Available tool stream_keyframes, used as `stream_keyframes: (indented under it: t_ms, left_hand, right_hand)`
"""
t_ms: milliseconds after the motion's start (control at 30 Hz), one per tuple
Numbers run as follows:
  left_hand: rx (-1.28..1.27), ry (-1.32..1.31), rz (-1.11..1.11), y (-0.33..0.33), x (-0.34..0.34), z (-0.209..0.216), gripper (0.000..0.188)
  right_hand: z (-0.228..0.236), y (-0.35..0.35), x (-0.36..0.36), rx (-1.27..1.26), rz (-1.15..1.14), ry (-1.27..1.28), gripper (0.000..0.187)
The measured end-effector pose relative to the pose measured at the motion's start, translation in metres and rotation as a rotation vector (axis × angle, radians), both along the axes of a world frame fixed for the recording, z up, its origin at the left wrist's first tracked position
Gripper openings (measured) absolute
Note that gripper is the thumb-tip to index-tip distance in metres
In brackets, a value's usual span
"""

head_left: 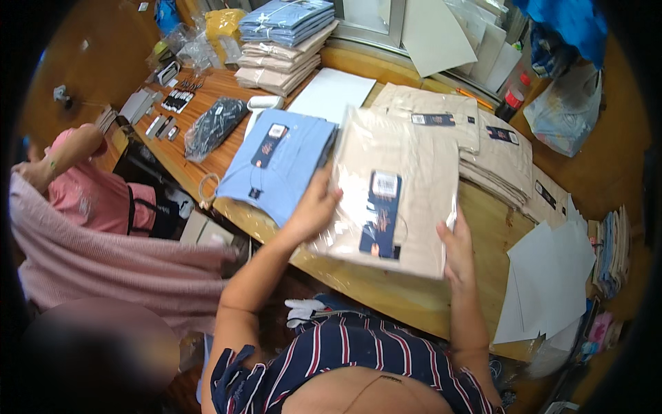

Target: The person packs folded shirts into plastic bags and sorts sheets of paper. The person places individual folded shirts into clear plastic sleeves, seals them by hand, and stacks them, then gathers and aligns a stack of white papers.

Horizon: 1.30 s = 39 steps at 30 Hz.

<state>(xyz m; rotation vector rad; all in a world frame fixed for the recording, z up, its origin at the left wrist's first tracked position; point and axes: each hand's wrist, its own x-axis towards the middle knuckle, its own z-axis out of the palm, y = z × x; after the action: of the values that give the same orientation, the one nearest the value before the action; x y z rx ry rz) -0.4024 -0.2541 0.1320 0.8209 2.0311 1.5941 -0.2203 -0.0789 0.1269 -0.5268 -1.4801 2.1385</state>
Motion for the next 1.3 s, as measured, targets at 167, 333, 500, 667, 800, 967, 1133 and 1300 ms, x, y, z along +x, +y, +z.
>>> stream_keyframes:
  t_ms: [167, 333, 500, 667, 800, 967, 1133, 1300]
  left_hand:
    - [0.127, 0.248, -0.036, 0.043, -0.174, 0.052, 0.042]
    - [0.066, 0.528, -0.013, 0.099, -0.298, 0.048, 0.045]
    - [-0.239, 0.154, 0.008, 0.106, -0.371, -0.057, 0.041]
    - [-0.351, 0.178, 0.014, 0.126, -0.4, -0.096, 0.047]
    - [-0.618, 0.313, -0.05, 0.122, -0.408, -0.072, 0.043]
    - [-0.575, 0.859, 0.001, 0.118, -0.362, -0.031, 0.042]
    - [-0.33, 0.787, -0.254, 0.15, -0.295, 0.004, 0.037]
    - [-0.5, 0.695, -0.687, 0.178, -0.218, -0.013, 0.03]
  right_hand:
    - [0.021, 0.03, -0.17, 0.228, -0.116, 0.234, 0.052]
    - [-0.03, 0.076, -0.308, 0.315, -0.333, 0.34, 0.056]
    - [-0.106, 0.073, -0.369, 0.387, -0.276, -0.275, 0.053]
    - [-0.107, 0.083, -0.385, 0.358, -0.302, -0.348, 0.057]
    - [-0.077, 0.096, -0.343, 0.797, 0.014, -0.474, 0.052]
    - [-0.033, 0.123, -0.218, 1.825, -0.031, -1.125, 0.075]
    - [-0.007, 0.205, -0.197, 1.608, 0.018, -0.924, 0.03]
    - [0.08, 0.225, -0.179, 1.541, -0.432, -0.685, 0.024]
